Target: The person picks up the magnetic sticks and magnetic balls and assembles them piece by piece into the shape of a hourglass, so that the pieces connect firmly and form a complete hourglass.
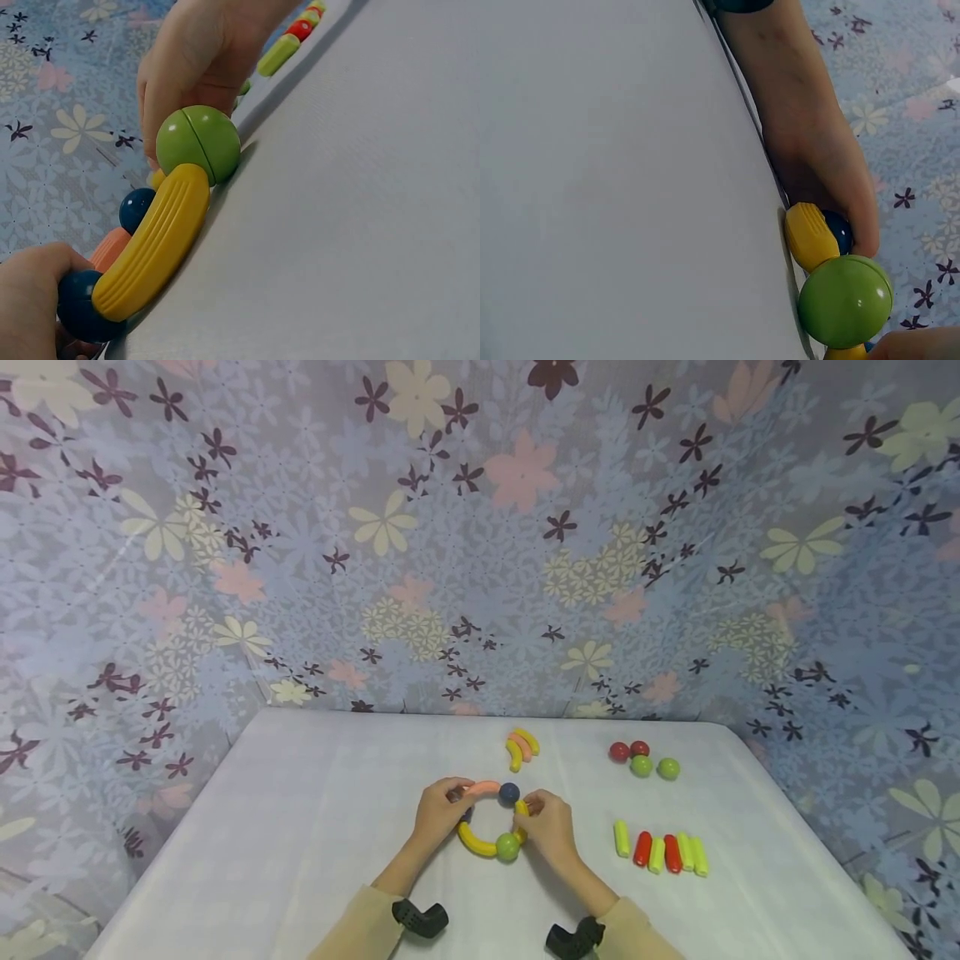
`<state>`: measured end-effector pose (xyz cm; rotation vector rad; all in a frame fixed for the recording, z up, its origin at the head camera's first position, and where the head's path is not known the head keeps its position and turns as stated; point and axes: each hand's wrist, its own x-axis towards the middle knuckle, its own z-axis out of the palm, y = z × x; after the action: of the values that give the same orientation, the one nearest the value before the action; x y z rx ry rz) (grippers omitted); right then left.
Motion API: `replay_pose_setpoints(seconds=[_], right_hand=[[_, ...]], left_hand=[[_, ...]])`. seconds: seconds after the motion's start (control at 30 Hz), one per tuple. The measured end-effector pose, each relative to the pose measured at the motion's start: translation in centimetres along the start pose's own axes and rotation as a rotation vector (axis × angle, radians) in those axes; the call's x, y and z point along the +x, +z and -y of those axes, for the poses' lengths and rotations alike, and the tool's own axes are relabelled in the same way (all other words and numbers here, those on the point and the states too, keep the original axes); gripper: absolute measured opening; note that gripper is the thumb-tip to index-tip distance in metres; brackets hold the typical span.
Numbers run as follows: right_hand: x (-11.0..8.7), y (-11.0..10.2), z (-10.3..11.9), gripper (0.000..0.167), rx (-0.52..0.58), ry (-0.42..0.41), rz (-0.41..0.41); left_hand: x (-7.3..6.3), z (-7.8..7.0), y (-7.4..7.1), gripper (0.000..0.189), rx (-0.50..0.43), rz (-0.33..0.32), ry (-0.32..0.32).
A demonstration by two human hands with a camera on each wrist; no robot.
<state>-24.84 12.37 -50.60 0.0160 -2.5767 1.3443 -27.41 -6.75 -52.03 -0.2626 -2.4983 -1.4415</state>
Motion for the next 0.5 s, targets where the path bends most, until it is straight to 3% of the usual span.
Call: replay_pose_setpoints(seconds=[0.2,0.5], right_hand=[[0.6,-0.2,0.1,0.022,-0.021,0.010,0.009],[1.2,-0.7,0.3,0.028,-0.023,-0.023,0.084]], left_hand=[[0.1,-0.1,-0.1,0.027,-0.024,0.026,-0.005],[0.1,-0.1,-0.1,0.025,-0.003,0.035,0.009]])
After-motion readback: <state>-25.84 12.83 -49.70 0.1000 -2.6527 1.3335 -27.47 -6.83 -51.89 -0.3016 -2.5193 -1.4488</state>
